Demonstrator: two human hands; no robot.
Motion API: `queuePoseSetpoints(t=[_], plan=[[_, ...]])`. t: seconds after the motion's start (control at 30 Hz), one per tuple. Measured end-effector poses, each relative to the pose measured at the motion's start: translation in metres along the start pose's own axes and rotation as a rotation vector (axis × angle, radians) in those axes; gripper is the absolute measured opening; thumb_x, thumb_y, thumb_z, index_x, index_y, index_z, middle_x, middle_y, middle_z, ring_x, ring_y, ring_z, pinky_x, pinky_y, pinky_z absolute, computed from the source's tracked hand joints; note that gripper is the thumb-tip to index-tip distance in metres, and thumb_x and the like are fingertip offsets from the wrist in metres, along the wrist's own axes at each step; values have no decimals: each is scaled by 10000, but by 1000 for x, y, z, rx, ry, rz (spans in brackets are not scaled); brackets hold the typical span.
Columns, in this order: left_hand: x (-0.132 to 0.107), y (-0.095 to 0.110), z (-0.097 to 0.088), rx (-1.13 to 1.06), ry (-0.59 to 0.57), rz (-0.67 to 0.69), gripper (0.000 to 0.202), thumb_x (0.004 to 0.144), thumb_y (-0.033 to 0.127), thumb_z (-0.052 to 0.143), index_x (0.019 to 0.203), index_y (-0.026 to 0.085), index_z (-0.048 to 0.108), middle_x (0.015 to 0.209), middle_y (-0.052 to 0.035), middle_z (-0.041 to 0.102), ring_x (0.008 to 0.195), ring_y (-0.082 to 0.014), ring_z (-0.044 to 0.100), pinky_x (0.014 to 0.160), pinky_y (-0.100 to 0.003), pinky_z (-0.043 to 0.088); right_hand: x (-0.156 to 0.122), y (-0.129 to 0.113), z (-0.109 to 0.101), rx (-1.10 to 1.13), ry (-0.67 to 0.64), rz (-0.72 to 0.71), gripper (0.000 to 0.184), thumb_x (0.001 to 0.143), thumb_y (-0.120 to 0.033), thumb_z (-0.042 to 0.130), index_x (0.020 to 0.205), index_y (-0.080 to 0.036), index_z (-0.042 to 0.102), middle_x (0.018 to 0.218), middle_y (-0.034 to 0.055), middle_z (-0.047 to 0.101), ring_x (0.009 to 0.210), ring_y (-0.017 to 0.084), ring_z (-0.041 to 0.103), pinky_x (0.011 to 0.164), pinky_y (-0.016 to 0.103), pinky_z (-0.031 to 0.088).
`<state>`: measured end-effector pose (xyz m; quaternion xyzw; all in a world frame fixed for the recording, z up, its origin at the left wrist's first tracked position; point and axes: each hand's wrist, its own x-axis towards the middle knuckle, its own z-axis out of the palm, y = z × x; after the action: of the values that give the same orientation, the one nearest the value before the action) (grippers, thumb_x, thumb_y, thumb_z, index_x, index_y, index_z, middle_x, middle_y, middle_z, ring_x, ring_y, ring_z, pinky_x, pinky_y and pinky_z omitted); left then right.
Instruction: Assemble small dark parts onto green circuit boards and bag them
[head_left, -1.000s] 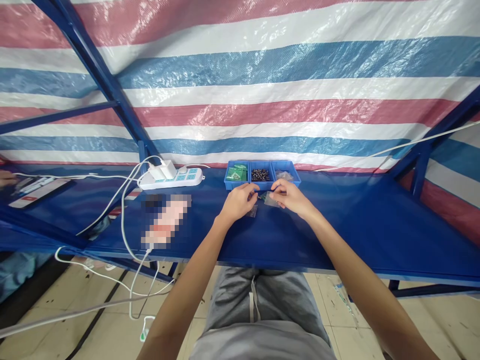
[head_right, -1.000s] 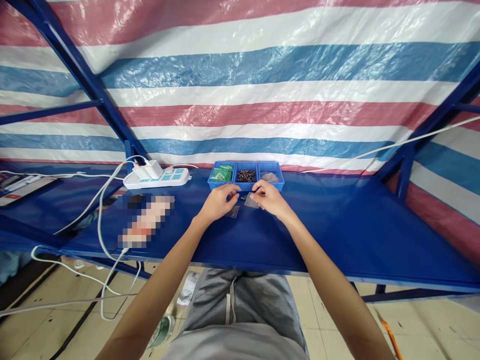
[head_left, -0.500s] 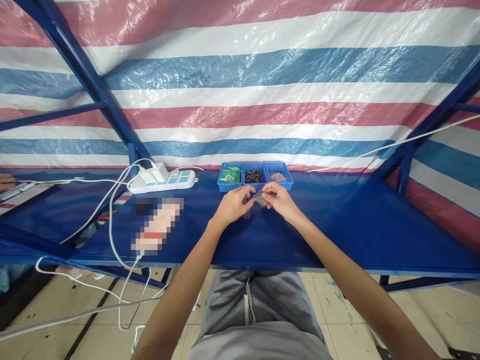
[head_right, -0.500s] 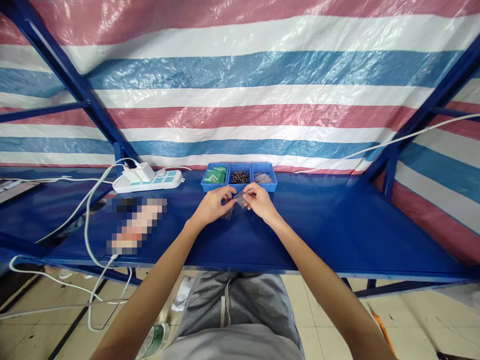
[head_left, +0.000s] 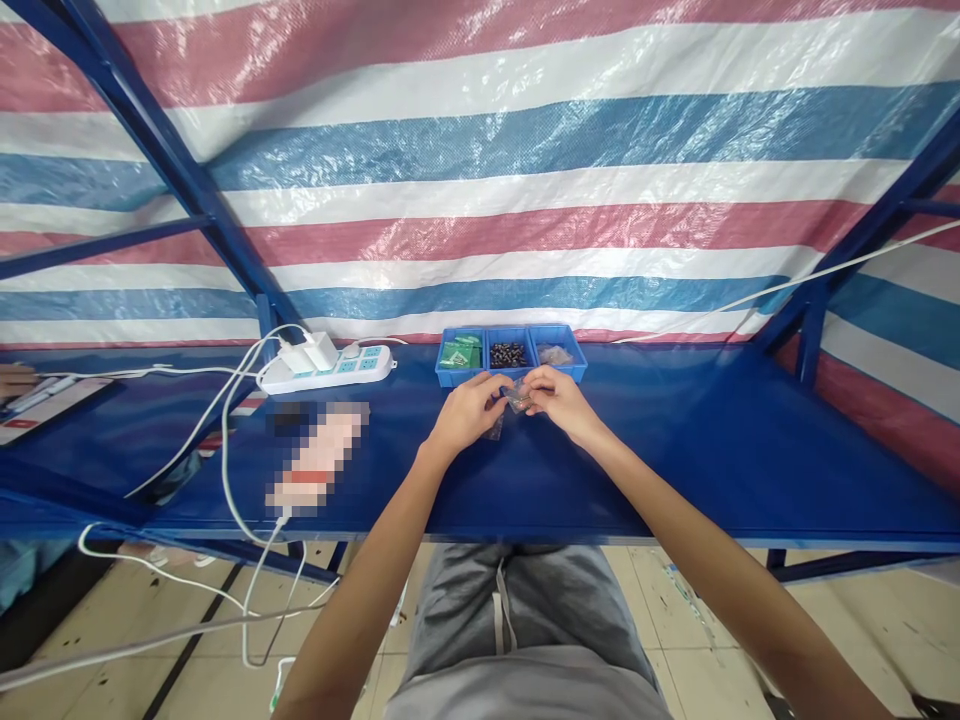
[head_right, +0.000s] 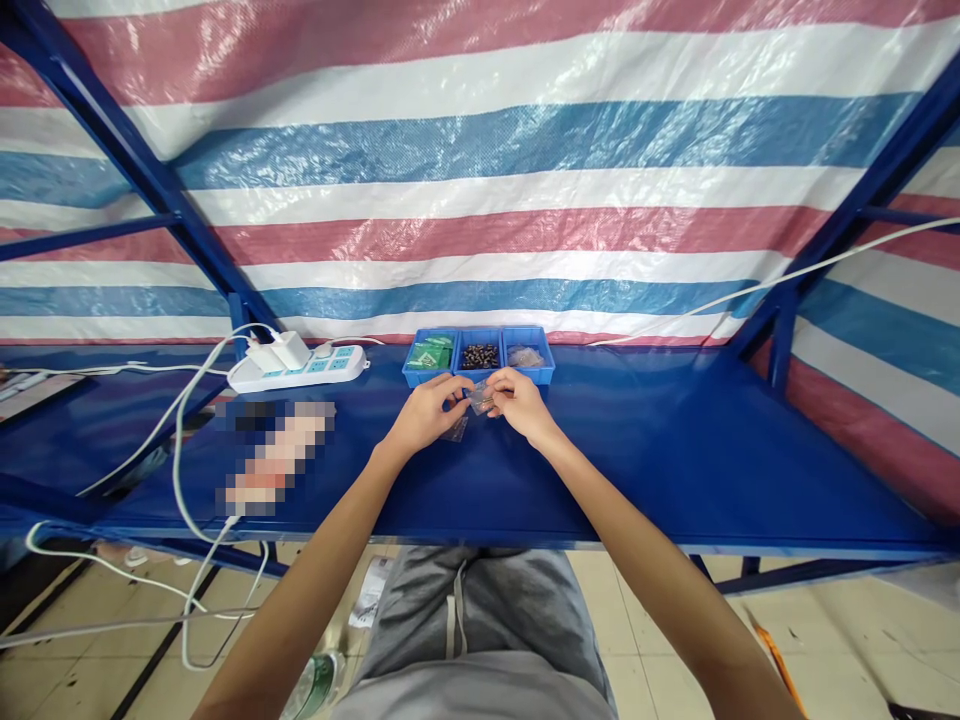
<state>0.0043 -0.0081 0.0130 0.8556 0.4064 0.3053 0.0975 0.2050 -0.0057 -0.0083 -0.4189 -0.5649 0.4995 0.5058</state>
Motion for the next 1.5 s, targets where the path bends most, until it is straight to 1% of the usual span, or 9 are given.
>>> queuePoseSetpoints(t=[0.33, 0.57, 0.67, 0.83, 0.93, 1.0, 1.1, 1.23, 1.5], plan=[[-1, 2, 1, 22, -4, -55, 236, 867, 172, 615, 1092, 237, 588, 968, -6, 548, 729, -123, 591, 685, -242, 478, -1, 2, 0, -9, -20, -18, 194, 753, -223, 673, 932, -192, 605, 925, 53, 725, 766, 169, 694, 639, 290, 609], [-1, 0, 0, 12, 35, -29, 134, 978, 293, 532, 1074, 241, 609, 987, -16, 543, 747, -122, 590, 764, -262, 489, -5, -7, 3, -42, -93, 64, 193, 847, -270, 682, 1012, -171, 667, 986, 88, 738, 858, 209, 734, 648, 272, 599], [-1, -1, 2, 12, 66, -26, 182, 1009, 350, 485, 1028, 226, 617, 997, -29, 553, 759, -130, 591, 785, -273, 487, -8, -13, 4, -89, -119, 96, 232, 887, -336, 681, 1045, -166, 686, 1018, 108, 741, 894, 219, 734, 612, 240, 576], [0, 0, 2, 15, 84, -39, 193, 1022, 337, 444, 1007, 213, 591, 983, -43, 579, 812, -158, 601, 785, -281, 480, -10, -16, 5, -153, -186, 98, 283, 882, -307, 684, 1132, -173, 682, 1072, 104, 740, 882, 206, 726, 540, 203, 530], [-1, 1, 1, -1, 87, -52, 176, 1021, 316, 432, 1001, 210, 572, 962, -41, 609, 828, -168, 608, 793, -285, 479, -9, -14, 5, -220, -206, 80, 190, 913, -305, 623, 996, -161, 715, 1034, 101, 747, 826, 186, 718, 518, 196, 511], [-1, 2, 1, -8, 81, -59, 158, 1018, 301, 432, 1024, 215, 565, 954, -35, 632, 833, -171, 614, 788, -283, 477, -7, -10, 5, -260, -189, 72, 240, 941, -330, 570, 871, -153, 716, 980, 101, 750, 755, 167, 704, 502, 199, 499], [-1, 2, 0, -9, 83, -71, 181, 1015, 275, 427, 1137, 223, 550, 969, -33, 656, 836, -173, 629, 768, -278, 477, -4, -6, 4, -271, -147, 56, 306, 944, -363, 549, 777, -154, 698, 866, 93, 740, 665, 157, 676, 470, 210, 474], [0, 0, 0, -30, 124, -57, 274, 991, 217, 437, 1255, 212, 510, 984, -41, 651, 839, -167, 641, 773, -273, 492, -2, -3, 2, -269, -70, 20, 338, 926, -393, 547, 716, -162, 674, 753, 79, 716, 590, 149, 639, 439, 216, 437], [-1, -4, 3, -39, 111, -46, 313, 895, 203, 596, 1204, 221, 548, 985, -11, 589, 647, -98, 564, 704, -249, 502, -2, -5, 1, -266, -31, 12, 307, 900, -394, 552, 711, -171, 644, 733, 64, 702, 580, 142, 623, 460, 218, 419]])
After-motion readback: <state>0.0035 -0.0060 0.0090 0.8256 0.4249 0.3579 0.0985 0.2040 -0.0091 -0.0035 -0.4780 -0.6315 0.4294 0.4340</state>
